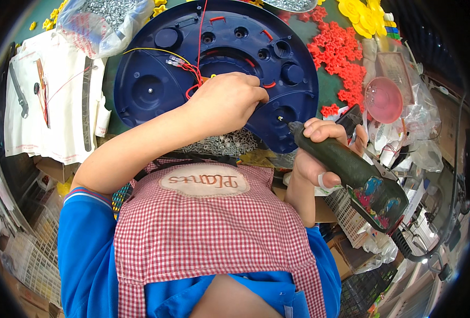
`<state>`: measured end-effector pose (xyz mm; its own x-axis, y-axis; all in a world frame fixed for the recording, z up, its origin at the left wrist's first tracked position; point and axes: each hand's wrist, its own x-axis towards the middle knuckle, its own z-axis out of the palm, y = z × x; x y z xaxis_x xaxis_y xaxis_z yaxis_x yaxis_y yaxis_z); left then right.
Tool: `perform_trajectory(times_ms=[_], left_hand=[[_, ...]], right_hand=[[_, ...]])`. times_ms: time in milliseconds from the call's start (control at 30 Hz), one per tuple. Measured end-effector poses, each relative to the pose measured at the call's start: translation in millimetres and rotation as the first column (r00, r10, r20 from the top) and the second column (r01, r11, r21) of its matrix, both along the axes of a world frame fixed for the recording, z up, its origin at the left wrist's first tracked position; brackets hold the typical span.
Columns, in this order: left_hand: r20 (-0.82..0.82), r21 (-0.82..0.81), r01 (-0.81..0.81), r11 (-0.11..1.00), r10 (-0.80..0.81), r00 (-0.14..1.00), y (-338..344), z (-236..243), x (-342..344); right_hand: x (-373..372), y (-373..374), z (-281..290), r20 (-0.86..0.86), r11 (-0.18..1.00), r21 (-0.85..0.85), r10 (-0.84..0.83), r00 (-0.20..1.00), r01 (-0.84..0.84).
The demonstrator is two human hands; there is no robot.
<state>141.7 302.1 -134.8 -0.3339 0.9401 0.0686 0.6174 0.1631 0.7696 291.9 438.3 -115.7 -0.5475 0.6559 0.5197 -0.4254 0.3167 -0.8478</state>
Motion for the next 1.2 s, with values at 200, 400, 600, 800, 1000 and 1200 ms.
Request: perform_trajectory(times_ms=[200,400,600,800,1000,1200], left_hand=[[0.003,-0.005,-0.006,1.0,0.007,1.0,-0.9,-0.8,1.0],[0.003,-0.03,-0.001,1.0,0.002,1.0,-0.6,1.1,-0.1],[0.318,0.036,-0.05,0.998,0.037,0.948,4.1,17.8,-14.9],[0.038,0.15,-0.157,0.976,0.153,0.987,63.4,5.3,-55.2],[-0.124,0.207,-0.152,0.967,0.18,0.976,64.6,-4.1,-62.3],[-0.224,0.208,0.041,0.977,0.007,0.975,71.4,-4.9,-70.8]], right_hand=[[4.7,4.3,-8.0,-0.019,0.991,0.037,0.13,0.991,-0.129],[5.6,12.2,-11.8,0.01,0.961,0.022,0.277,0.961,-0.277],[-6.3,21.8,16.3,-0.221,0.912,-0.181,0.326,0.919,-0.367],[-31.7,6.2,6.7,-0.182,0.913,-0.219,0.309,0.934,-0.345],[-33.2,6.5,5.7,-0.181,0.917,-0.249,0.273,0.945,-0.313],[-34.9,8.3,4.3,-0.2,0.911,-0.246,0.286,0.937,-0.331]])
